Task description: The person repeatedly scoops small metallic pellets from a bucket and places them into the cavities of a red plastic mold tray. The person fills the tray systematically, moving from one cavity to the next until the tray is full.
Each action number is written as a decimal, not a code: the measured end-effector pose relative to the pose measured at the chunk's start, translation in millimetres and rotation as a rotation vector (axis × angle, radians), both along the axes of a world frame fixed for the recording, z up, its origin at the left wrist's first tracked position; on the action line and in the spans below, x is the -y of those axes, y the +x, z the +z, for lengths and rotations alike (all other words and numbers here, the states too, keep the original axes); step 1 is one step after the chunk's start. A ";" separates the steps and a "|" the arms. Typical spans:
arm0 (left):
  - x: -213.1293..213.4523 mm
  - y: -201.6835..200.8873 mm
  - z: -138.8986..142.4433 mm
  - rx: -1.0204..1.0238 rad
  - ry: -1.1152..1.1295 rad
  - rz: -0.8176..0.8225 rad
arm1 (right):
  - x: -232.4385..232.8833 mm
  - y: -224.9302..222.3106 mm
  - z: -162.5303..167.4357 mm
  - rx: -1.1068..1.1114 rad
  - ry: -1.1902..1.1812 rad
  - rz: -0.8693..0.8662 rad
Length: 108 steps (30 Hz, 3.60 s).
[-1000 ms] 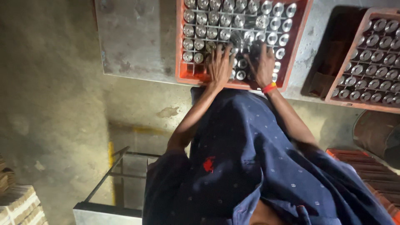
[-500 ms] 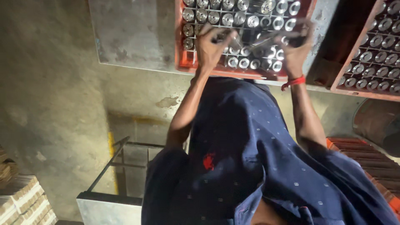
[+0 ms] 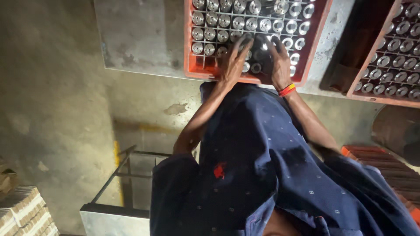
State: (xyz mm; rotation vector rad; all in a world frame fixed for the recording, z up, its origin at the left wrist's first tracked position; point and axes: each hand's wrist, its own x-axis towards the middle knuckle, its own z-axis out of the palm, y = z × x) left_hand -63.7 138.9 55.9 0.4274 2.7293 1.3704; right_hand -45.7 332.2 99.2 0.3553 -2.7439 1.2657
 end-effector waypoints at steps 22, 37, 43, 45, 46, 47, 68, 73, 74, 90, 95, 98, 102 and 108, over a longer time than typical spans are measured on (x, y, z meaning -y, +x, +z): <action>27.8 -4.5 6.6 0.048 0.468 0.180 | -47.7 -1.4 6.4 0.288 -0.839 -0.225; 17.4 19.3 4.0 -0.058 0.387 -0.011 | -7.4 21.3 8.2 0.051 0.075 0.007; 24.5 18.0 6.3 0.180 -0.130 -0.237 | -13.9 25.3 0.7 0.340 0.210 -0.032; 22.9 12.2 3.9 -0.241 -0.293 -0.251 | -12.6 24.5 -7.7 0.364 0.268 0.041; 20.5 6.0 2.2 -0.458 -0.372 -0.251 | -11.1 23.3 -11.9 0.290 0.218 0.076; 16.6 -1.7 0.2 -0.379 -0.373 -0.350 | -9.3 21.5 -16.1 0.217 0.170 0.114; 59.2 -0.8 13.2 0.182 -0.106 -0.279 | -39.2 -5.2 19.8 0.453 0.179 0.361; 67.1 -12.8 3.8 0.193 -0.042 -0.554 | -26.4 -26.9 52.5 0.196 0.051 0.562; 63.6 -12.7 0.7 0.255 0.123 -0.535 | -24.1 -28.6 52.2 0.307 0.018 0.495; 42.9 33.1 47.9 0.305 -0.201 0.233 | 44.3 -91.4 -27.1 0.136 -0.235 -0.228; 51.9 43.0 52.0 0.538 -0.100 0.372 | 48.8 -88.1 -13.1 0.064 0.139 -0.111; 45.3 19.0 42.5 0.349 0.022 0.389 | 34.0 -89.5 4.1 0.029 0.204 -0.037; 18.9 -37.5 29.2 -0.154 -0.121 0.395 | 23.5 -102.4 6.0 0.023 -0.014 -0.078; -7.4 -111.2 37.2 -0.365 -0.083 0.275 | 20.7 -119.5 7.2 -0.215 0.028 -0.194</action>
